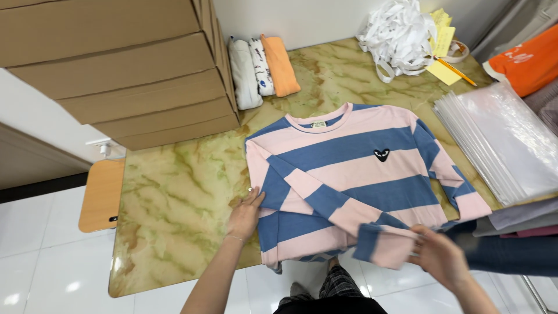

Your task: The person repeatedly takes shirts from a clothing rack, removes them from hangers, and folds them on a marble-patterned table. The folded garments are then stacked neatly against a wall next to a stack of cardboard boxes.

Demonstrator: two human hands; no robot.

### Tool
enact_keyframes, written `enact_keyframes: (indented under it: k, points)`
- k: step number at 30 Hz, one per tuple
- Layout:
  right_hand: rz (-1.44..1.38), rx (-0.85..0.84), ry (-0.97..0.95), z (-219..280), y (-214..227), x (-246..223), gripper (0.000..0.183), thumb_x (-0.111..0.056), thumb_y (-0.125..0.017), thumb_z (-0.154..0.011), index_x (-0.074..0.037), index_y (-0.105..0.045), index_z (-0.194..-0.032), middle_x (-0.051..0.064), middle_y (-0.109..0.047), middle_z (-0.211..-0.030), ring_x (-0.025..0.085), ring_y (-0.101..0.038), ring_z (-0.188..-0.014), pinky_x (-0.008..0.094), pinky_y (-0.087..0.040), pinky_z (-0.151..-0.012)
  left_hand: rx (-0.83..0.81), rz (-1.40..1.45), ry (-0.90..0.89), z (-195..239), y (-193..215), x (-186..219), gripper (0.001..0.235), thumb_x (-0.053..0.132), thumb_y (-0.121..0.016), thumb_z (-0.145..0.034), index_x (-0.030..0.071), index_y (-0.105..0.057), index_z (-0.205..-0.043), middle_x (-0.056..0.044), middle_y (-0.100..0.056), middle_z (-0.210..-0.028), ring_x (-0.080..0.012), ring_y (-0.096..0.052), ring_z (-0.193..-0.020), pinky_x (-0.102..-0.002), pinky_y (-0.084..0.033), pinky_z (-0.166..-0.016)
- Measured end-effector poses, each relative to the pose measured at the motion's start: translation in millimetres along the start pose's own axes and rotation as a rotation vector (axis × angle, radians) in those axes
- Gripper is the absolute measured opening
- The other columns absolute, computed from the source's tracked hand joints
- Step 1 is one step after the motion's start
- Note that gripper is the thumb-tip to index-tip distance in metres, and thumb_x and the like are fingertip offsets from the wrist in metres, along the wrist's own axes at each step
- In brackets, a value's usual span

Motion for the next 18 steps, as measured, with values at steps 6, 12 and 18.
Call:
enact_keyframes:
  k: [6,12,18]
  points:
    - [0.005,0.461,-0.246,13.4,64.9,4.3,0.056,-0.070,-0.056,-0.107,-0.014,-0.057,-0.100,0.020,-0.067,-0.101,0.045,-0.069,-0.100,0.063,-0.055,-0.091,-0.011,-0.043,-0.061,2.5,12.2,1.8,0.053,0.009,-0.053,-0.099,0.018,-0.054,-0.151,-0.007,-0.036,-0.168,-0.0215,-0.036,-0.154,-0.052,-0.034,-0.121]
    - [1.108,0.660,0.052,26.5,-36.3,-18.3,0.075,-0.043,-0.086,-0.069,-0.021,-0.066,-0.137,0.017,-0.063,-0.130,0.031,-0.074,-0.102,0.041,-0.057,-0.091,-0.054,-0.173,-0.016,-0.3,19.5,10.6,0.062,0.009,-0.063,-0.090,0.019,-0.053,-0.151,-0.007,-0.036,-0.169,-0.0197,-0.043,-0.149,-0.050,-0.034,-0.120]
    - [1.298,0.793,0.162,11.9,-48.4,21.1,0.083,-0.045,-0.086,-0.072,-0.018,-0.049,-0.142,0.024,-0.047,-0.139,0.051,-0.052,-0.125,0.058,-0.043,-0.107,-0.077,-0.543,0.081,-4.0,17.1,50.0,0.069,0.046,-0.059,-0.097,0.032,-0.035,-0.161,-0.013,-0.037,-0.166,-0.0329,-0.028,-0.157,-0.062,-0.019,-0.126]
Point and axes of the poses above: each hand's wrist, its own z-axis away from the middle knuckle, its own y-axis out of the back of the hand, x = y × z, the point moved 5 cm from there along -z, towards the middle knuckle
